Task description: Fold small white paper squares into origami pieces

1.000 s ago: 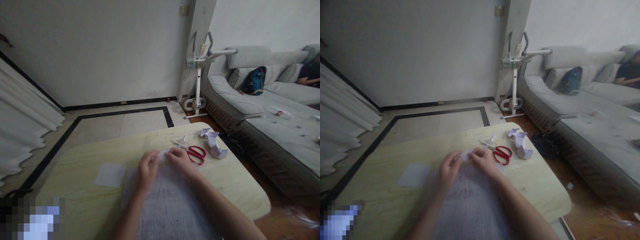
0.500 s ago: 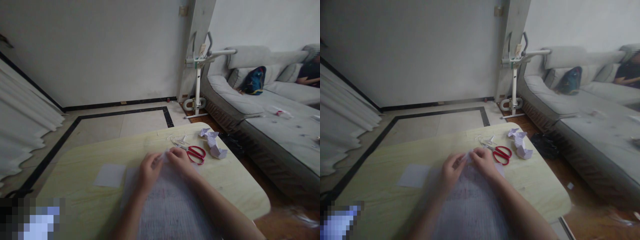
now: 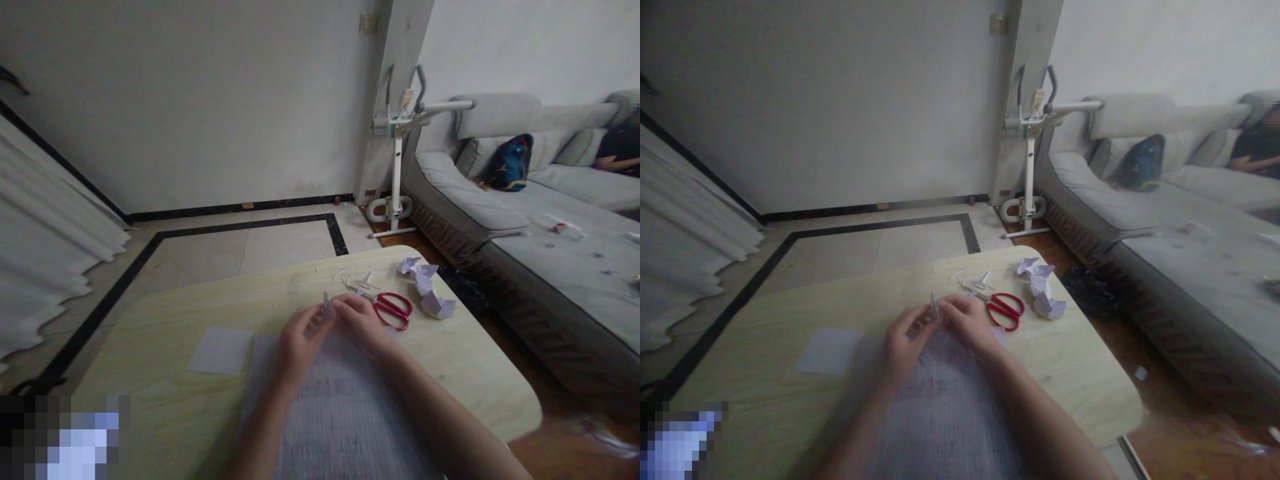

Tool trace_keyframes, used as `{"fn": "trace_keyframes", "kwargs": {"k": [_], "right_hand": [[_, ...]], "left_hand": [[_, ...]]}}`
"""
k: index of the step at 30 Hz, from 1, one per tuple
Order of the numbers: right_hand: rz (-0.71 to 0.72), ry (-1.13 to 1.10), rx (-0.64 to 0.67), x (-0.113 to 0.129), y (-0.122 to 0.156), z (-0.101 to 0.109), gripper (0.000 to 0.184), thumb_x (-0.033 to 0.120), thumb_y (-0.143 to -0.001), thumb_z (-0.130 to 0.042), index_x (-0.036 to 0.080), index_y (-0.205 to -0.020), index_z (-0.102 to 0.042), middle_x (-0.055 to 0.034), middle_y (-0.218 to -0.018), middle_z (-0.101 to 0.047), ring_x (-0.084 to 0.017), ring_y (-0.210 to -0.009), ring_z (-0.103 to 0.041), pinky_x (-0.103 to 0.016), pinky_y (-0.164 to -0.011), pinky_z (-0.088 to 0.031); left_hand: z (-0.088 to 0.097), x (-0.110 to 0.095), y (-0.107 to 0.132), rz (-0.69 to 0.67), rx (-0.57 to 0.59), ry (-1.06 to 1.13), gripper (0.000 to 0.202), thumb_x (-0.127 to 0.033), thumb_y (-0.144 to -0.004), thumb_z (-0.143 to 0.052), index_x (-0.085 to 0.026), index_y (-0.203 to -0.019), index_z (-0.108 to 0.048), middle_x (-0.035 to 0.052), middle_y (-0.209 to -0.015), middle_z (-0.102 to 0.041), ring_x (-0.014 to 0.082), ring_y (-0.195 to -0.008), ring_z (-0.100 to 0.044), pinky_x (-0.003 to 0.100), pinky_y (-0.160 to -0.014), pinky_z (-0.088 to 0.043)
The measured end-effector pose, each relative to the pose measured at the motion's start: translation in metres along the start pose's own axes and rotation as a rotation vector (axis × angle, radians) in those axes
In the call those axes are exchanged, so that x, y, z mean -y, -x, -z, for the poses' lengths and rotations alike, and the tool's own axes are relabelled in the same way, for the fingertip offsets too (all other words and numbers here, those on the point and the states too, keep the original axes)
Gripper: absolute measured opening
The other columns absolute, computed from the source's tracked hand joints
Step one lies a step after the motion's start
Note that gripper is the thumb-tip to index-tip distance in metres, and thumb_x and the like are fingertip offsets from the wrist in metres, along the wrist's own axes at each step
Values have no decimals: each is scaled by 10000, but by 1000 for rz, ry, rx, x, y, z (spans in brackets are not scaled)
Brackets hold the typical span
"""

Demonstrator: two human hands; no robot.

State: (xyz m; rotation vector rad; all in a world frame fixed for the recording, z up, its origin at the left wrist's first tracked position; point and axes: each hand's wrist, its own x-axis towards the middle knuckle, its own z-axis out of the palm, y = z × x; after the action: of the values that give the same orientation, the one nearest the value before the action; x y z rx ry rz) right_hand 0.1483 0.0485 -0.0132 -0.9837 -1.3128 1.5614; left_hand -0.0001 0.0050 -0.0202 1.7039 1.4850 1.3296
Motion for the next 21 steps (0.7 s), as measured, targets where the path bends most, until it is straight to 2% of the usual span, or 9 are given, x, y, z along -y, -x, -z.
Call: {"fn": "trace_keyframes", "kwargs": {"k": [4, 7, 15, 21], "right_hand": [[24, 6, 54, 4, 1, 0, 243, 390, -802, -639, 175, -901, -695, -35, -809, -678, -172, -741, -604, -285, -685, -454], [76, 64, 74, 3, 0, 1, 245, 372, -812, -642, 182, -956, -699, -53, -905, -698, -184, -823, -623, -305, -754, -464], [72, 73, -7, -3, -3, 1, 232, 367, -754, -709, 168, -866, -671, -26, -799, -663, -160, -727, -603, -280, -687, -466], [39, 17, 15, -2, -1, 1, 227, 355, -742, -719, 162, -837, -644, -6, -754, -631, -132, -670, -569, -249, -631, -440]], "left_hand": [[0, -2, -1, 70, 2, 59, 232, -328, -827, -640, -179, -1000, -679, 42, -863, -694, 160, -764, -636, 247, -687, -491], [1, -2, -1, 80, 10, 89, 227, -323, -822, -642, -185, -999, -680, 38, -869, -695, 157, -761, -637, 244, -689, -488], [4, -7, 0, 155, 101, 226, 226, -312, -817, -640, -175, -995, -666, 48, -920, -696, 183, -846, -645, 259, -760, -485], [5, -2, -1, 248, 156, 342, 304, -354, -789, -666, -161, -1024, -652, 61, -945, -689, 212, -896, -640, 294, -804, -484]]}}
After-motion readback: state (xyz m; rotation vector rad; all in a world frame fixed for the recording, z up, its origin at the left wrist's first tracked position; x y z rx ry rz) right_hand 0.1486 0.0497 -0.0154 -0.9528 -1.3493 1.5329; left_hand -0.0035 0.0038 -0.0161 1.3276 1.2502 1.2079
